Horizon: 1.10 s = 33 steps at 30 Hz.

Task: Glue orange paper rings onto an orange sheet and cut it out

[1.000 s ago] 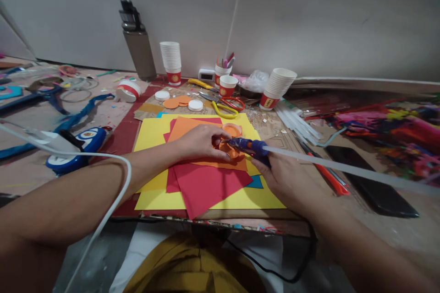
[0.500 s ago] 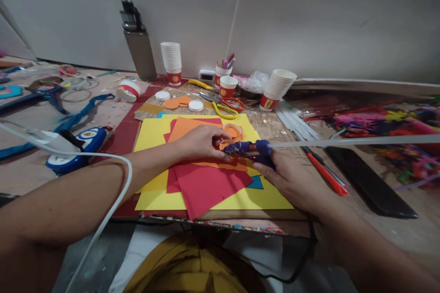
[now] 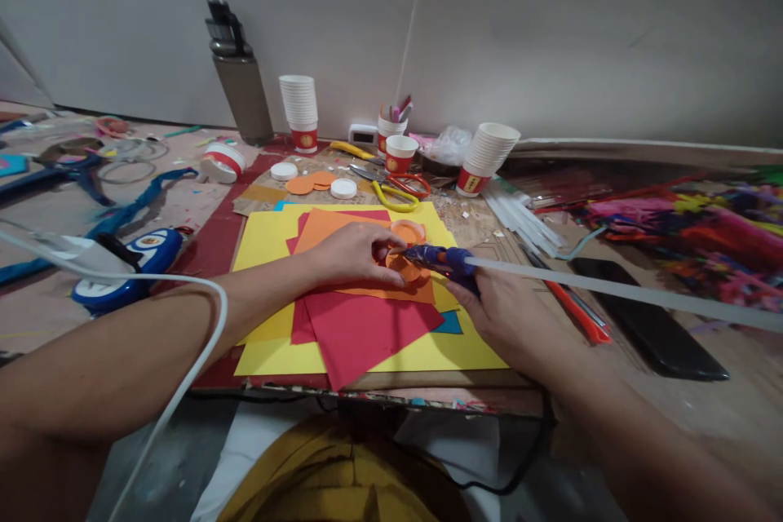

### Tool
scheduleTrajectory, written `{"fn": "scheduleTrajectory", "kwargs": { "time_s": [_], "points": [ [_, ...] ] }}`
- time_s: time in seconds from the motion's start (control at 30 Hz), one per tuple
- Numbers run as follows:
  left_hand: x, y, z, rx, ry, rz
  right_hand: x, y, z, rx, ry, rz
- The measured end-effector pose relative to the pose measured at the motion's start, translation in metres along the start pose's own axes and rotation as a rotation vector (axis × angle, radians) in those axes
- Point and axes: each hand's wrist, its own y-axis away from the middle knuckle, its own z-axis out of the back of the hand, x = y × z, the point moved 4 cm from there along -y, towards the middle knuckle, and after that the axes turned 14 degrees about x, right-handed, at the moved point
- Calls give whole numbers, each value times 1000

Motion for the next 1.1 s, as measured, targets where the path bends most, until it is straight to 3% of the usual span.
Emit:
{"fn": "scheduleTrajectory", "kwargs": {
  "time_s": [0.23, 0.57, 0.73, 0.93, 1.1],
  "points": [
    [2, 0, 1, 8, 31, 25, -8, 3, 3, -40, -97, 63],
    [1, 3, 4, 21, 147, -8, -21, -1, -2, -10, -235, 30],
    [4, 7, 19, -212, 199, -65, -24, -1, 0, -65, -296, 48],
    [10, 13, 34, -515, 365, -31, -29, -3, -3, -59, -405, 64],
    [10, 13, 39, -578, 555, -86, -37, -4, 0, -161, -590, 87]
  ]
}}
